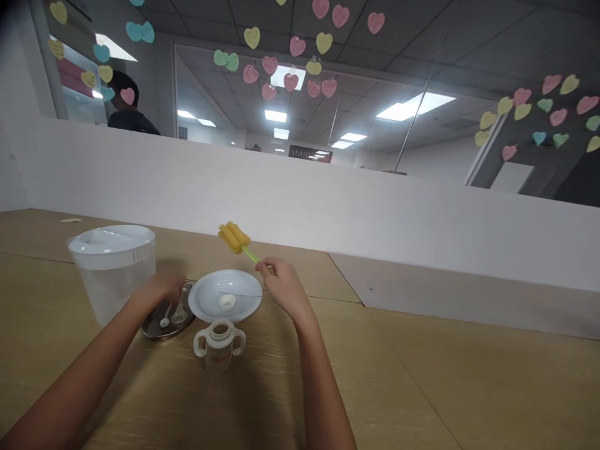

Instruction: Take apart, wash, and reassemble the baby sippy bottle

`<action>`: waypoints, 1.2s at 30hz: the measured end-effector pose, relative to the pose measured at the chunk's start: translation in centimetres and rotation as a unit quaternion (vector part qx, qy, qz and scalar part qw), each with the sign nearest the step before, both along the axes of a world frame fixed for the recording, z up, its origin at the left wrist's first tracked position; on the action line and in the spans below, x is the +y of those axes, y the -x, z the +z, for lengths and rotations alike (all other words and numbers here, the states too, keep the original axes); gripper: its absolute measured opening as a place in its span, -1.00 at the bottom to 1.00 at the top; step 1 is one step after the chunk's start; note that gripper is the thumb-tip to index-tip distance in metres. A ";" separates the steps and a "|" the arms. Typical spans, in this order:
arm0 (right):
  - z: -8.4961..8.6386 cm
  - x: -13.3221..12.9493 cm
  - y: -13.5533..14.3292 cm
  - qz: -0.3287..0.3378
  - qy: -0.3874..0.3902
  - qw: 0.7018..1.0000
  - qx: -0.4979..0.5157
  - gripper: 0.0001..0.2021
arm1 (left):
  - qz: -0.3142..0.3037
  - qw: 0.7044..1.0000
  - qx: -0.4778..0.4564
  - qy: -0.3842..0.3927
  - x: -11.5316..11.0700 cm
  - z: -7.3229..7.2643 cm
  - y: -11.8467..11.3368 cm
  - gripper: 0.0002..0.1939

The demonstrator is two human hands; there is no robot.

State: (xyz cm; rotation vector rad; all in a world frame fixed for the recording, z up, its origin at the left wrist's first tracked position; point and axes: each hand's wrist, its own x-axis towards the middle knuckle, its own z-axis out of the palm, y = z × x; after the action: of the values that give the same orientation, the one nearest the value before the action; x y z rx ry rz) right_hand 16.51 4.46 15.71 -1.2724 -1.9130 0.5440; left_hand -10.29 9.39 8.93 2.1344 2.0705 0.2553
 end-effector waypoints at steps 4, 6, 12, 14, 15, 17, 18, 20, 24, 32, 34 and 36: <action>0.0 0.1 -0.2 -0.001 -0.002 1.000 0.003 -0.72 | -0.043 0.996 0.056 -0.063 -1.3 1.8 -1.8 -0.92; 0.1 0.0 -0.2 0.000 -0.002 1.000 0.002 -0.71 | -0.076 0.992 0.065 -0.082 -1.4 1.7 -3.4 -0.86; 0.1 -0.4 0.2 0.001 -0.005 1.000 -0.014 -0.70 | -0.141 0.985 0.061 -0.078 0.2 -2.6 -7.6 -0.72; 0.1 -0.4 0.4 0.000 -0.005 1.000 -0.018 -0.69 | -0.150 0.985 0.053 -0.063 0.8 -4.0 -7.9 -0.82; 0.1 -0.4 0.4 -0.001 -0.004 1.000 -0.018 -0.69 | -0.155 0.985 0.046 -0.059 1.0 -4.4 -7.9 -0.85; 0.1 -0.4 0.3 -0.001 -0.001 1.000 -0.018 -0.69 | -0.169 0.984 0.021 -0.058 1.2 -4.5 -7.6 -0.88; 0.2 -0.4 0.3 -0.002 0.001 1.000 -0.018 -0.69 | -0.177 0.982 0.003 -0.061 1.3 -4.2 -7.3 -0.89; 0.2 -0.4 0.1 -0.004 0.004 1.000 -0.017 -0.68 | -0.192 0.978 -0.040 -0.072 1.2 -3.1 -6.5 -0.89; 0.4 -0.2 -0.4 -0.017 0.003 1.000 -0.007 -0.67 | -0.198 0.961 -0.150 -0.120 0.5 0.2 -4.7 -0.71; 0.6 -0.7 -0.2 0.012 -0.012 1.000 0.022 -0.66 | -0.126 0.681 -0.707 -0.146 -2.0 4.6 -4.1 -0.71; 0.7 -0.9 -0.1 0.031 -0.033 0.999 0.030 -0.64 | -0.120 0.644 -0.737 -0.164 -2.4 5.0 -4.3 -0.69; 0.6 -1.1 0.0 0.050 -0.064 0.997 0.020 -0.63 | -0.115 0.623 -0.755 -0.168 -2.8 5.4 -4.5 -0.67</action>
State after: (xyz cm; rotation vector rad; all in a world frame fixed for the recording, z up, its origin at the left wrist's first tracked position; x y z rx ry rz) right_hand 16.47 3.40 16.36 -1.0814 -1.9527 0.4868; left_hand -5.74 6.59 14.29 1.1624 0.6786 1.7196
